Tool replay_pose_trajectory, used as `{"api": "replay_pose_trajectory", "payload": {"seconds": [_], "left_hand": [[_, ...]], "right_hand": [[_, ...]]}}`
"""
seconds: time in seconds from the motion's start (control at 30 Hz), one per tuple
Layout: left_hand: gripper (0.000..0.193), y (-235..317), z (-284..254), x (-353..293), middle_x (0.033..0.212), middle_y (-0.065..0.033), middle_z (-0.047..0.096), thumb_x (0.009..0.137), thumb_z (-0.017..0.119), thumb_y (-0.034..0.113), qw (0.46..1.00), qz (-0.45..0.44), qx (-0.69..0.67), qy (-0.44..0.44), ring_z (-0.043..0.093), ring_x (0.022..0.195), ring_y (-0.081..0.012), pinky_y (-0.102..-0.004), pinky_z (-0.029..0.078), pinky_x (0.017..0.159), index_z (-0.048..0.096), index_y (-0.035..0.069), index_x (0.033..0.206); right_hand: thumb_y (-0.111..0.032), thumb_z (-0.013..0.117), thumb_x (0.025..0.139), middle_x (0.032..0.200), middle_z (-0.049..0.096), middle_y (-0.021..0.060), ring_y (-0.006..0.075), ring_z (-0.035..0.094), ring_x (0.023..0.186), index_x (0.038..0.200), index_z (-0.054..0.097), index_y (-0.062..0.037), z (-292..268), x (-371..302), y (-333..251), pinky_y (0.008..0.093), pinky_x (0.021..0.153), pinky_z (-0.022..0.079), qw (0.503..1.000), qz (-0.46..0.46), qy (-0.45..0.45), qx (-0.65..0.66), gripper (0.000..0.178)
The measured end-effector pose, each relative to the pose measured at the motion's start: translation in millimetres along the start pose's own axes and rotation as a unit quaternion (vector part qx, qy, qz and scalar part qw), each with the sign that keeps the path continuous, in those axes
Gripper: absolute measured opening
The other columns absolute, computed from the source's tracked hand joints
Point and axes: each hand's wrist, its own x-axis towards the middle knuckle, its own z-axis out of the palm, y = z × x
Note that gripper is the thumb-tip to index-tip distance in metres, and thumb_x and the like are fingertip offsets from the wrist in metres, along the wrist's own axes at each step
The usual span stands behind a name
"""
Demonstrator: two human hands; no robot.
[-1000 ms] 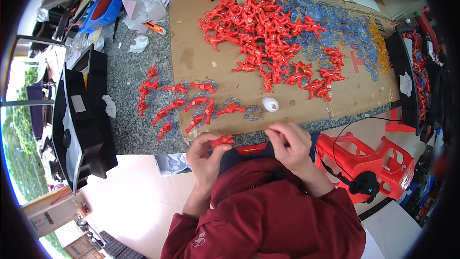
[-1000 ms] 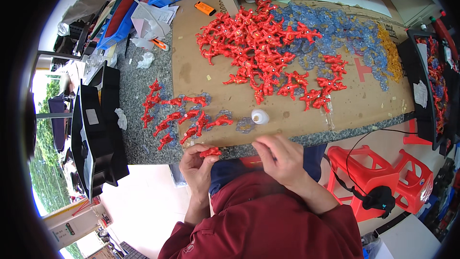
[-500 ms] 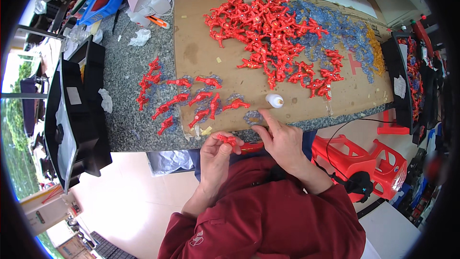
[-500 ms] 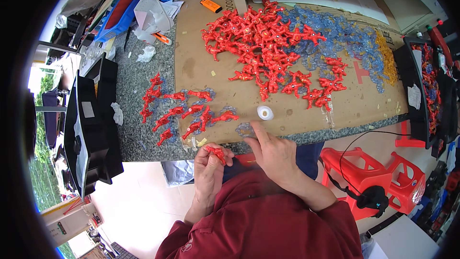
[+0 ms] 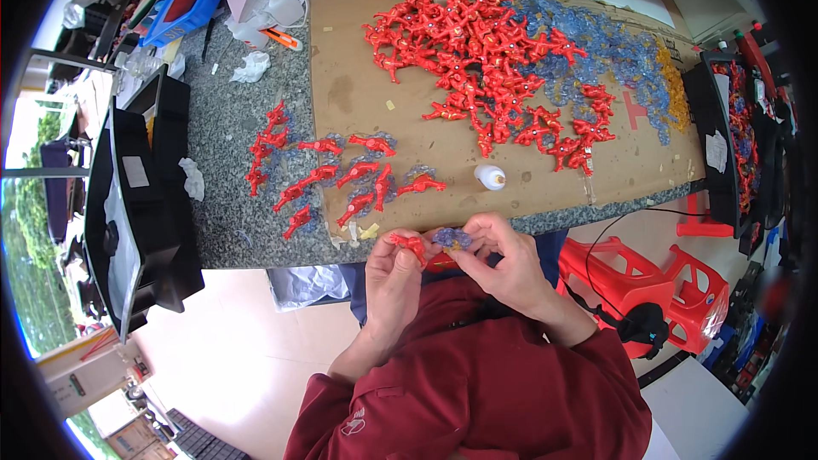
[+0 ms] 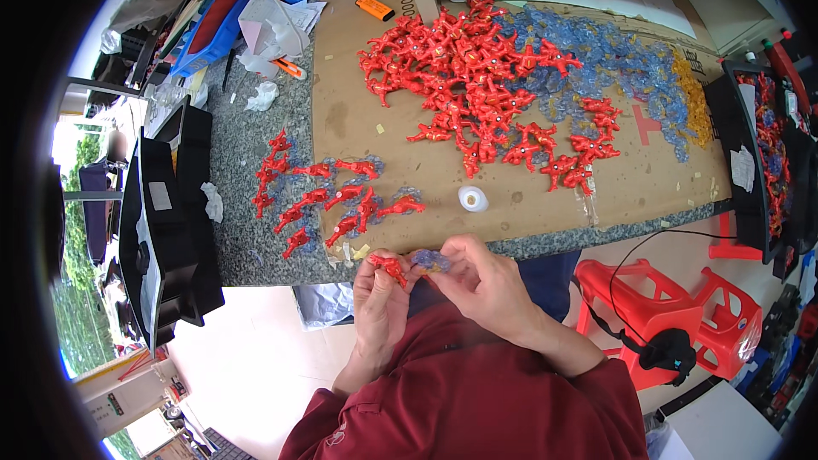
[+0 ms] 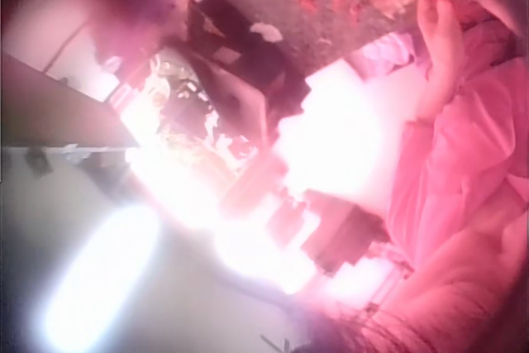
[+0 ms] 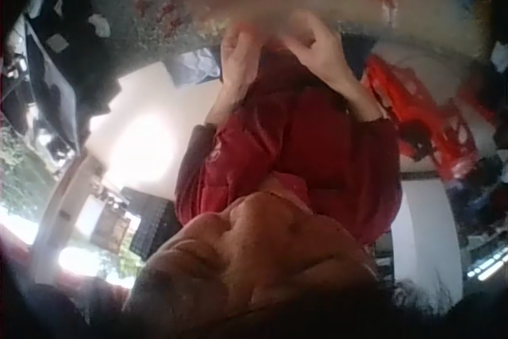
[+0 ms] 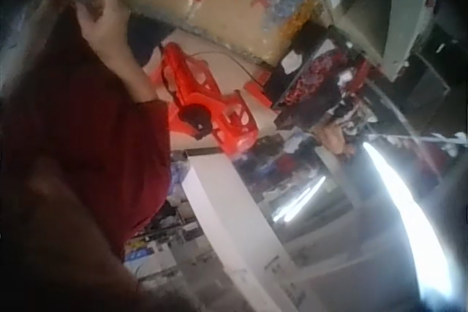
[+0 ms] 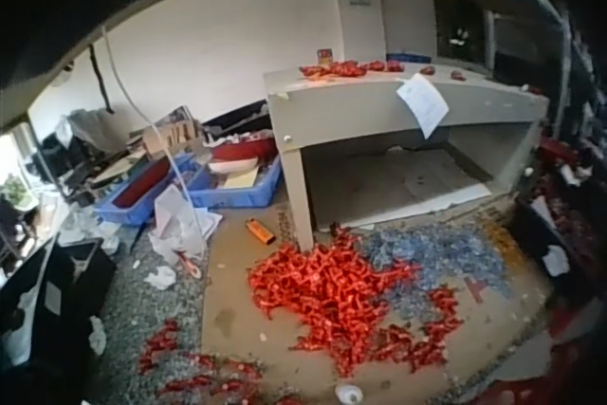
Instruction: The person glues small red plastic toy figurine parts together using a glue bottle.
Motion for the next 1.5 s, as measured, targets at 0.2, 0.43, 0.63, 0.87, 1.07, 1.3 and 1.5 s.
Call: {"api": "replay_pose_trajectory", "payload": {"seconds": [0.2, 0.43, 0.63, 0.87, 1.07, 1.3, 1.5], "left_hand": [[0.024, 0, -3, -1, 0.094, -0.0071, 0.057, 0.088, 0.057, 0.022, 0.999, -0.042, 0.011, -0.010, 0.055, 0.091, -0.0175, -0.0346, 0.046, 0.085, 0.052, 0.004, 0.103], [0.019, -3, -1, 2, 0.100, -0.0101, 0.058, 0.089, 0.053, 0.015, 0.996, -0.044, -0.052, -0.060, 0.056, 0.099, -0.0235, -0.0365, 0.046, 0.087, 0.052, 0.002, 0.104], [0.019, -6, -4, 1, 0.101, -0.0074, 0.058, 0.089, 0.054, 0.015, 0.994, -0.046, -0.077, -0.056, 0.055, 0.102, -0.0232, -0.0369, 0.046, 0.087, 0.052, 0.004, 0.105], [0.020, -4, -3, -2, 0.096, -0.0073, 0.056, 0.088, 0.055, 0.017, 0.994, -0.068, -0.078, -0.045, 0.056, 0.091, -0.0189, -0.0348, 0.046, 0.086, 0.053, 0.004, 0.104], [0.021, -2, -5, 0, 0.096, -0.0085, 0.056, 0.088, 0.056, 0.018, 0.986, -0.096, -0.124, -0.056, 0.056, 0.091, -0.0192, -0.0330, 0.046, 0.085, 0.052, 0.005, 0.104], [0.024, -9, -8, 0, 0.096, -0.0080, 0.056, 0.082, 0.064, 0.018, 0.996, 0.009, -0.011, -0.094, 0.052, 0.096, -0.0216, -0.0346, 0.046, 0.082, 0.051, 0.008, 0.101], [0.020, -13, -7, 1, 0.092, -0.0089, 0.060, 0.074, 0.070, 0.008, 0.991, 0.088, 0.044, -0.088, 0.053, 0.098, -0.0251, -0.0374, 0.042, 0.086, 0.057, 0.005, 0.089]], "right_hand": [[-0.005, 0.069, 0.075, 0.075, 0.063, 0.0051, 0.0072, 0.060, 0.060, 0.108, 0.054, -0.0017, -9, -2, -1, 0.0218, 0.055, 0.047, 0.998, 0.002, -0.046, 0.040, 0.036], [-0.006, 0.068, 0.075, 0.082, 0.064, 0.0086, 0.0121, 0.062, 0.062, 0.106, 0.056, -0.0030, -6, -3, 2, 0.0254, 0.055, 0.050, 0.962, -0.206, 0.068, -0.166, 0.033], [-0.004, 0.067, 0.075, 0.089, 0.065, 0.0093, 0.0130, 0.063, 0.064, 0.103, 0.056, -0.0028, -1, -7, 3, 0.0250, 0.057, 0.050, 0.989, -0.132, 0.054, -0.037, 0.030], [-0.003, 0.065, 0.077, 0.097, 0.063, 0.0089, 0.0127, 0.064, 0.071, 0.112, 0.052, -0.0017, -7, -11, 0, 0.0237, 0.063, 0.052, 0.993, -0.004, -0.053, 0.101, 0.037], [0.001, 0.054, 0.086, 0.107, 0.058, 0.0133, 0.0205, 0.062, 0.091, 0.122, 0.046, 0.0034, -13, -8, 6, 0.0271, 0.066, 0.054, 0.931, 0.071, -0.124, 0.337, 0.036], [0.000, 0.060, 0.081, 0.107, 0.061, 0.0124, 0.0185, 0.062, 0.094, 0.107, 0.060, 0.0020, -12, -14, 9, 0.0273, 0.075, 0.053, 0.973, -0.008, -0.039, 0.226, 0.025], [0.008, 0.065, 0.074, 0.113, 0.058, 0.0165, 0.0193, 0.061, 0.096, 0.097, 0.064, 0.0037, -5, -18, 9, 0.0287, 0.080, 0.052, 0.979, -0.072, 0.003, 0.190, 0.023]]}}
